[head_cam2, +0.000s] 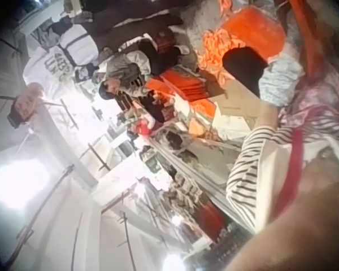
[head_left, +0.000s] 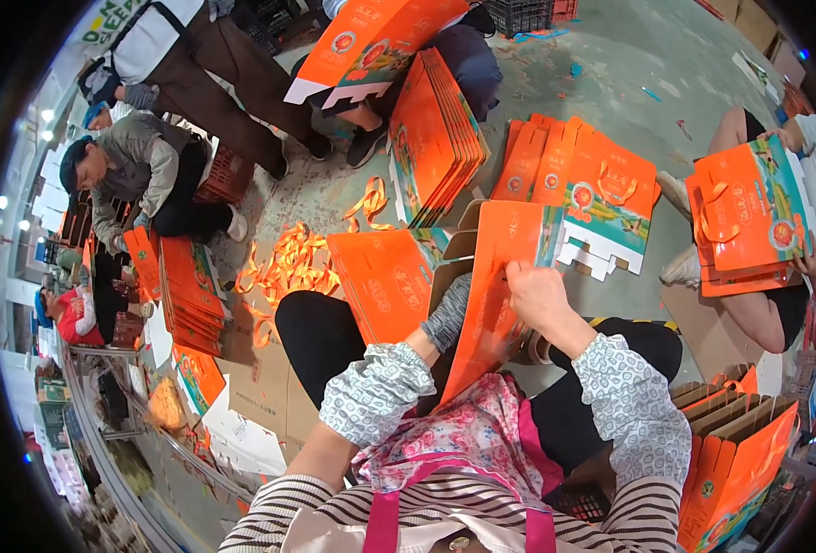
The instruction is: The person attaches ribbon handles to folded cardboard gift bags by threading ribbons through the bag holes by hand.
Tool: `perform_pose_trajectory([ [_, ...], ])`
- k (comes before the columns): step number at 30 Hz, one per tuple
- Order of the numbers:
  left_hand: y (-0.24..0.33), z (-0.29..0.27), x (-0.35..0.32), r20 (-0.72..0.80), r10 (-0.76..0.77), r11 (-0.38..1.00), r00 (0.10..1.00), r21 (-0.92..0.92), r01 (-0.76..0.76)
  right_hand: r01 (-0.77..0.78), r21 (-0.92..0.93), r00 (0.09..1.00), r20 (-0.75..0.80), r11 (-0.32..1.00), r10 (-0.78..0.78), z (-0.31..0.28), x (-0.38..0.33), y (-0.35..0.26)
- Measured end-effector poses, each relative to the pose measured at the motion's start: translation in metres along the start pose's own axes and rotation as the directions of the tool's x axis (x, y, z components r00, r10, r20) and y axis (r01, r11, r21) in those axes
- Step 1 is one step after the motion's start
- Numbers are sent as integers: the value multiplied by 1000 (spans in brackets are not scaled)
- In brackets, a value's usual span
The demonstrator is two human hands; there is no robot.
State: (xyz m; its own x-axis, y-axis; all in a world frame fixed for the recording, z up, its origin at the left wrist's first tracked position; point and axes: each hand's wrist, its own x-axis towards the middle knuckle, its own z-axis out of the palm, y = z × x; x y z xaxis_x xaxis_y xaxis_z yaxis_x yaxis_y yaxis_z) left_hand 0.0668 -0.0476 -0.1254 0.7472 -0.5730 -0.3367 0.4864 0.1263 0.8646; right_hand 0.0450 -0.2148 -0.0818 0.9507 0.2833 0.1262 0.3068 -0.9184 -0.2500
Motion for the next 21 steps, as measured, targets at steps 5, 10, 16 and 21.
perform_pose_trajectory([
  [5, 25, 28, -7, -58, -13, 988, 998, 152, 21, -207, 448, 978, 79, 870, 192, 14, 0, 27],
  [10, 18, 26, -6, -86, 77, 951, 993, 307, -47, -114, 311, 992, 82, 943, 93, 11, -4, 14],
  [16, 12, 26, -7, -40, 81, 990, 996, 115, -76, -207, 121, 978, 17, 971, 207, 2, -5, -1],
  [21, 2, 9, -3, 14, 11, 974, 1000, -226, -8, -246, 208, 969, 26, 947, 246, -12, -4, -3],
])
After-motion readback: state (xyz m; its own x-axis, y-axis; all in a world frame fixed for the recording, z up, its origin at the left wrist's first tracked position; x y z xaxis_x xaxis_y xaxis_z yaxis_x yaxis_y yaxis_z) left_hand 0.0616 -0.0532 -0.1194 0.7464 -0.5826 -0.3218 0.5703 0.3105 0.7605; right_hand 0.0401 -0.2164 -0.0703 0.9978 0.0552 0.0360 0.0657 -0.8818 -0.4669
